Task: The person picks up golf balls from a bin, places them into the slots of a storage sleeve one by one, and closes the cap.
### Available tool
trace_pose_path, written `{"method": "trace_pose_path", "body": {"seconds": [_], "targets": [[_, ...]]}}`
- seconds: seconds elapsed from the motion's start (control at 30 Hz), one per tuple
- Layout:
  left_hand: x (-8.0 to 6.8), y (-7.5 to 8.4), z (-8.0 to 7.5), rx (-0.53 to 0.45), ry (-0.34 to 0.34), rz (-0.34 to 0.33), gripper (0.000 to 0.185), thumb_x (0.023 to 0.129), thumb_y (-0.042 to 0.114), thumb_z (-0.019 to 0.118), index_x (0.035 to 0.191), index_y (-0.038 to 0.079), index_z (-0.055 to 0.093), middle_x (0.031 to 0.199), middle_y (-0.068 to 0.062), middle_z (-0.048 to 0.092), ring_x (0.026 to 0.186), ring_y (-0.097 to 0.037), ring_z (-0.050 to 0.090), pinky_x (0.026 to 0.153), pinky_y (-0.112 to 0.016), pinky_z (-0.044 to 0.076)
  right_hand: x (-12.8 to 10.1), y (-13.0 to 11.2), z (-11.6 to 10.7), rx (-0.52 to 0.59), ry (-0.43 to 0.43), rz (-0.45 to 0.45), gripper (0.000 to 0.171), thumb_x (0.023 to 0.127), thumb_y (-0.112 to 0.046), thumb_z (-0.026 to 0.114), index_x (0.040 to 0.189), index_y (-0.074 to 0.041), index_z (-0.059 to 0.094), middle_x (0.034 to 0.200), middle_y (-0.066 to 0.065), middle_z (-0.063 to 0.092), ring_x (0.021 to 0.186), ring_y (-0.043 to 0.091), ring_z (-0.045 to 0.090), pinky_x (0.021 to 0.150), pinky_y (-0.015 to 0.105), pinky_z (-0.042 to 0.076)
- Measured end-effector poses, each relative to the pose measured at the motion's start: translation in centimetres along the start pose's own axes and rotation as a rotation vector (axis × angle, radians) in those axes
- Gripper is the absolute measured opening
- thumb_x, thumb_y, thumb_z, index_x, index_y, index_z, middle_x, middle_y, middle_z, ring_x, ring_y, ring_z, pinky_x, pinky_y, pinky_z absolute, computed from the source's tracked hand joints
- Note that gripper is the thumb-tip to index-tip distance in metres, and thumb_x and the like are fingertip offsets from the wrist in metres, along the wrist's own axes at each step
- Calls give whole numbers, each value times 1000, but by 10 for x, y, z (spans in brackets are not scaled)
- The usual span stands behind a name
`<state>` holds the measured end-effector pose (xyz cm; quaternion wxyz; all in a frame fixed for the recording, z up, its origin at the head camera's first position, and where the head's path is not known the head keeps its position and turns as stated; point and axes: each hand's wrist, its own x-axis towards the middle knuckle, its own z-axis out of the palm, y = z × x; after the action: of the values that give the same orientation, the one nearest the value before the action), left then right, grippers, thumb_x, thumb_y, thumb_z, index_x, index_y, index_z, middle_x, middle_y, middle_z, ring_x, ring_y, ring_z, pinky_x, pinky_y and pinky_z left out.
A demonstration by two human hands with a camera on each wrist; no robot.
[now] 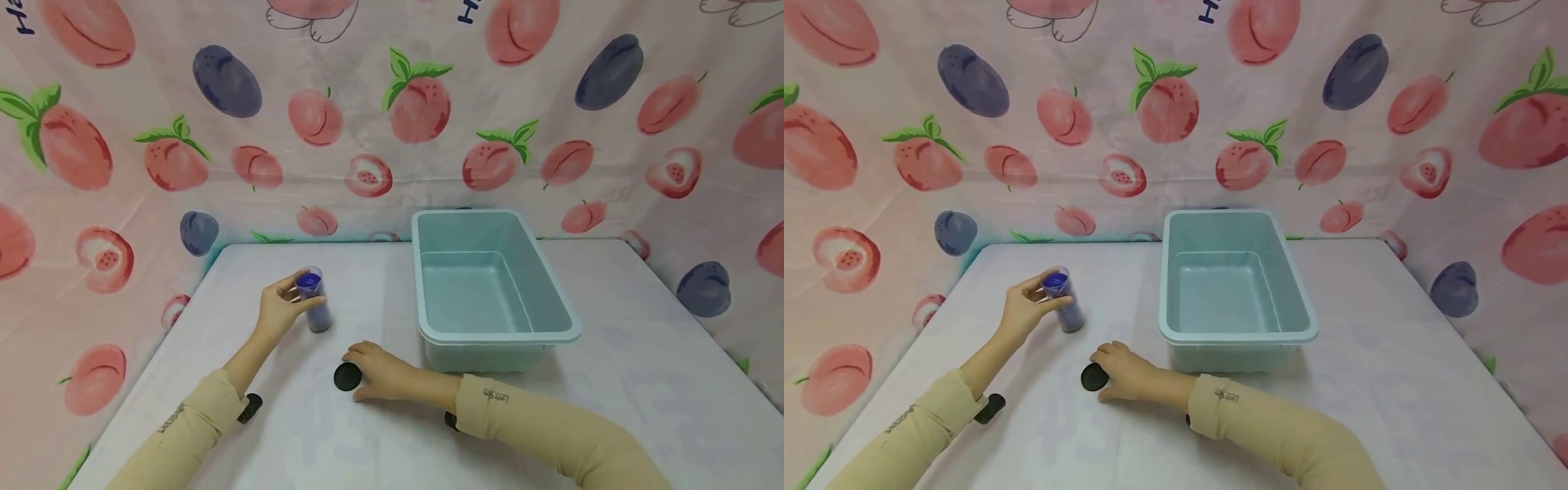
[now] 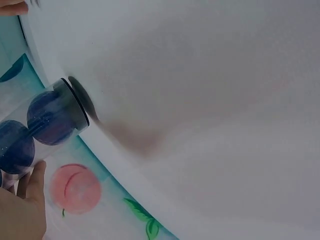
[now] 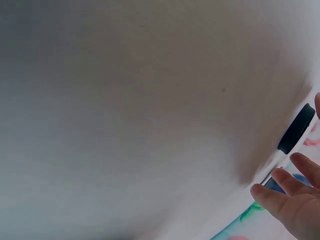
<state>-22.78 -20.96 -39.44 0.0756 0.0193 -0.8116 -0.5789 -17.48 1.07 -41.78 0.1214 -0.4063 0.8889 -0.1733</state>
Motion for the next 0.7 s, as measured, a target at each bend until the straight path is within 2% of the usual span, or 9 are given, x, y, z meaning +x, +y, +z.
{"method": "trace_pose_path", "body": {"seconds": [0.23,0.5,0.7], "targets": [[-1,-4,-7,28,-14,-6,62,76,19,79,133,9,55,140,-14,49,122,-34,53,99,-44,46,7,-2,5,-13,7,1,51,80,-23,76,123,-6,56,132,12,52,129,33,44,107,38,40],[1,-10,-7,-6,11,-9,61,77,16,78,132,5,54,139,-17,50,121,-35,55,99,-41,47,12,-2,7,-5,47,13,42,80,-23,76,116,-7,61,122,8,57,122,25,49,102,31,44],[1,-16,-8,5,13,9,61,77,16,78,132,6,54,137,-17,51,118,-33,57,97,-37,48,16,0,5,89,98,35,44,79,-20,77,116,-4,59,115,6,64,108,18,58,93,26,48]]}}
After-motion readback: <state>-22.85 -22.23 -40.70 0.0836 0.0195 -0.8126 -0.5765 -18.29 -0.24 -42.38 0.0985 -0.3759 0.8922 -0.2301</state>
